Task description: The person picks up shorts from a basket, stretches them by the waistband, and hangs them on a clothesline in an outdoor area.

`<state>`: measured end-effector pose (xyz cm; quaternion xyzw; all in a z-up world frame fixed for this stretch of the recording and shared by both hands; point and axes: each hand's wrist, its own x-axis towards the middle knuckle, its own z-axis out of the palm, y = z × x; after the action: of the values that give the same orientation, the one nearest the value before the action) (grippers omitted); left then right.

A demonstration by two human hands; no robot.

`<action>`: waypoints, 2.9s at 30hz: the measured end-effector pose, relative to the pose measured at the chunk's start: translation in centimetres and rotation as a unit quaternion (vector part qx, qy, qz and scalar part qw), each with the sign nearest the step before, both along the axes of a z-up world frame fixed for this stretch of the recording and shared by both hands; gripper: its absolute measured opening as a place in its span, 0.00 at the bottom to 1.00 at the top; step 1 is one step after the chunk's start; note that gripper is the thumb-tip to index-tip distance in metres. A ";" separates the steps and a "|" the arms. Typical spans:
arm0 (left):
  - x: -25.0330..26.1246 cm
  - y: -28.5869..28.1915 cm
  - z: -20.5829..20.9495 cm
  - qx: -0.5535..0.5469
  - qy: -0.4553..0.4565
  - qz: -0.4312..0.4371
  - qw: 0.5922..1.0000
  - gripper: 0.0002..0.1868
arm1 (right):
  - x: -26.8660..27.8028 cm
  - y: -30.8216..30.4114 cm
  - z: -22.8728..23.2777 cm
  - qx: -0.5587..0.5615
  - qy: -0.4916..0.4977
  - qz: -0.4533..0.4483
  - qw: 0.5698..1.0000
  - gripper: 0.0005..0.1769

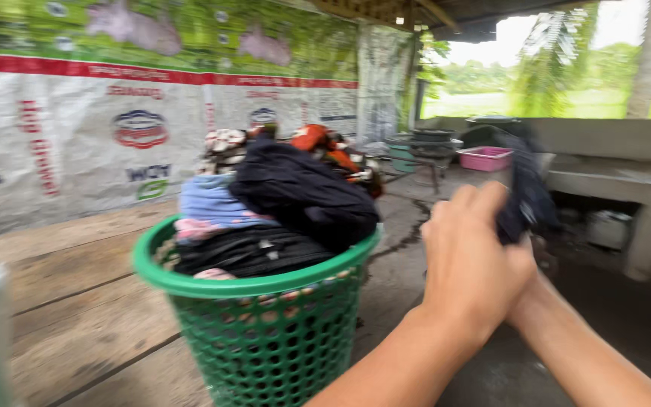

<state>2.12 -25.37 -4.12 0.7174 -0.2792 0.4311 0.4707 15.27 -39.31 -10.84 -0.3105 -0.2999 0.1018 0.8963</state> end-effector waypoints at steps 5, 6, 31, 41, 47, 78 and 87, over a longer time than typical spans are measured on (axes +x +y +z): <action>1.0 -0.5 -0.8 0.273 0.040 -0.102 0.956 0.29 | 1.4 -4.9 0.0 -0.109 0.102 -0.044 0.988 0.12; 2.7 0.5 1.2 0.314 0.115 -0.103 0.937 0.36 | 1.7 -6.1 1.3 -0.126 0.174 -0.067 0.974 0.12; 14.7 36.8 9.9 0.373 0.099 0.272 0.882 0.33 | -0.8 5.3 8.1 -0.301 0.056 -0.236 0.922 0.18; 6.3 32.1 13.5 0.150 0.143 0.254 0.945 0.21 | -4.0 10.1 13.5 -0.313 -0.071 -0.264 0.909 0.17; 0.8 20.6 7.9 0.058 0.394 -0.174 0.901 0.38 | -7.5 8.7 15.1 -0.256 -0.121 -0.307 0.909 0.16; 3.1 0.8 0.2 -0.402 0.441 -0.296 0.746 0.26 | -15.4 1.0 -0.2 -0.089 0.377 -0.220 0.895 0.22; 13.2 3.5 -2.5 -0.397 0.509 -0.496 0.581 0.22 | -18.5 -2.3 0.8 -0.371 -0.455 -0.532 0.610 0.45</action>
<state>15.32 -21.88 -6.58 0.3112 -0.1076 -0.2371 0.9140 -3.21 -41.65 -10.08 -0.7278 -0.3879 -0.4445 0.3496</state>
